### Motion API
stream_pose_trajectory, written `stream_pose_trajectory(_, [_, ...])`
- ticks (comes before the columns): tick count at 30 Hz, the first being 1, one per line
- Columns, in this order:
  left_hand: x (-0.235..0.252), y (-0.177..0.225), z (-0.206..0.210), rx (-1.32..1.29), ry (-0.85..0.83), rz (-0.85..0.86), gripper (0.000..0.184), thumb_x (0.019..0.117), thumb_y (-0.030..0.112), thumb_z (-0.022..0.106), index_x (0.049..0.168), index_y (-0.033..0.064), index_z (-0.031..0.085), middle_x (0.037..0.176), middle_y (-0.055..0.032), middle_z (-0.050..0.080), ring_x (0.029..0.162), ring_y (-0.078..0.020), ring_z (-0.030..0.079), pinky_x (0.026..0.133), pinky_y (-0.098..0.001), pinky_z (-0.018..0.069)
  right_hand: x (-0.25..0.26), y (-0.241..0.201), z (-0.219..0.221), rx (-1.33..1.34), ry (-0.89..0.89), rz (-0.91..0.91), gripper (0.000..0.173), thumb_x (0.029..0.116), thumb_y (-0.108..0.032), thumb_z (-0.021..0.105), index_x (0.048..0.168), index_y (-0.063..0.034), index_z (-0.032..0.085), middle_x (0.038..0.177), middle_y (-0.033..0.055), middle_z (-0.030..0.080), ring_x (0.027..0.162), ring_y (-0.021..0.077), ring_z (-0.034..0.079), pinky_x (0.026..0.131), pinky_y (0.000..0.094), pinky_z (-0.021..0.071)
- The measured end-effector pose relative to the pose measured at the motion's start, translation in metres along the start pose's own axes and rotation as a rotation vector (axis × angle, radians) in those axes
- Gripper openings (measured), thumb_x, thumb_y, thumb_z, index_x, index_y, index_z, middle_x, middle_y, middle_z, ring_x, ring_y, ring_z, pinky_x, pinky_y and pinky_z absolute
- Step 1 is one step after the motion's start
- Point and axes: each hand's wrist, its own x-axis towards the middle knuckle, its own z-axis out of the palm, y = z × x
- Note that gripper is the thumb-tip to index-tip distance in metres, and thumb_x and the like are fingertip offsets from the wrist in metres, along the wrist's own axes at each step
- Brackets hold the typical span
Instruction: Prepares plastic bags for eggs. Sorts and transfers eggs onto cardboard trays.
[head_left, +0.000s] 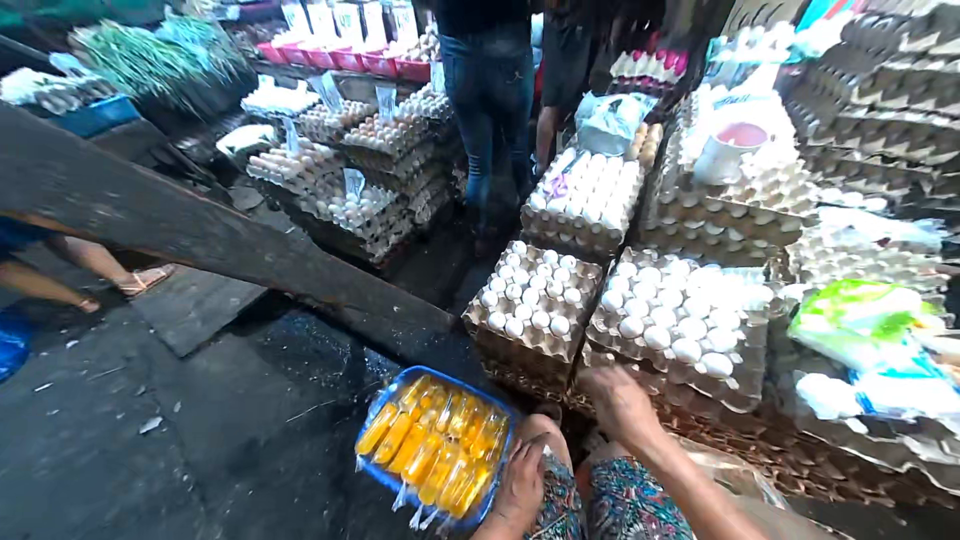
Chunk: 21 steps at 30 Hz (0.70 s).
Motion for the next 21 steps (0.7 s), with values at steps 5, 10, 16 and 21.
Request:
stream_pose_trajectory(5, [-0.004,0.027,-0.005,-0.273,-0.008,-0.262,0.035,0.1033,0.011,0.055,0.135,0.0001,0.063,0.134,-0.0172,0.066,0.127,-0.0263,0.063,0.112,-0.0458,0.0470,-0.090,-0.003,0.065,0.240,-0.134,-0.069,0.037,0.1018,-0.011,0.057,0.138,-0.0077,0.065,0.144,0.0139,0.061,0.132,0.0321,0.059,0.111,0.0491,0.0478])
stream_pose_trajectory(10, [0.000,0.088,0.002,-0.853,-0.153,-0.486,0.038,0.1104,0.014,0.036,0.136,-0.0069,0.055,0.122,-0.0154,0.066,0.108,-0.0154,0.065,0.096,-0.0347,0.0538,-0.142,0.001,0.088,0.333,0.076,-0.050,0.051,0.0989,-0.009,0.061,0.150,-0.0087,0.054,0.155,0.0160,0.051,0.140,0.0346,0.052,0.115,0.0489,0.0440])
stream_pose_trajectory(16, [-0.002,0.116,0.005,-0.940,-0.552,-0.625,0.052,0.1136,0.035,0.023,0.145,0.0008,0.046,0.127,-0.0107,0.066,0.111,-0.0160,0.065,0.098,-0.0339,0.0524,-0.170,0.026,0.076,0.361,0.319,0.054,0.031,0.0955,0.002,0.059,0.125,0.0005,0.071,0.131,0.0200,0.067,0.122,0.0374,0.064,0.105,0.0507,0.0514])
stream_pose_trajectory(21, [-0.008,0.097,0.002,-0.759,-0.745,-0.541,0.045,0.1106,0.021,0.036,0.148,-0.0030,0.046,0.143,-0.0145,0.058,0.123,-0.0197,0.063,0.104,-0.0349,0.0510,-0.213,0.059,0.083,0.562,0.316,0.412,0.031,0.1037,-0.015,0.056,0.127,0.0008,0.068,0.116,0.0183,0.073,0.105,0.0281,0.072,0.098,0.0467,0.0558])
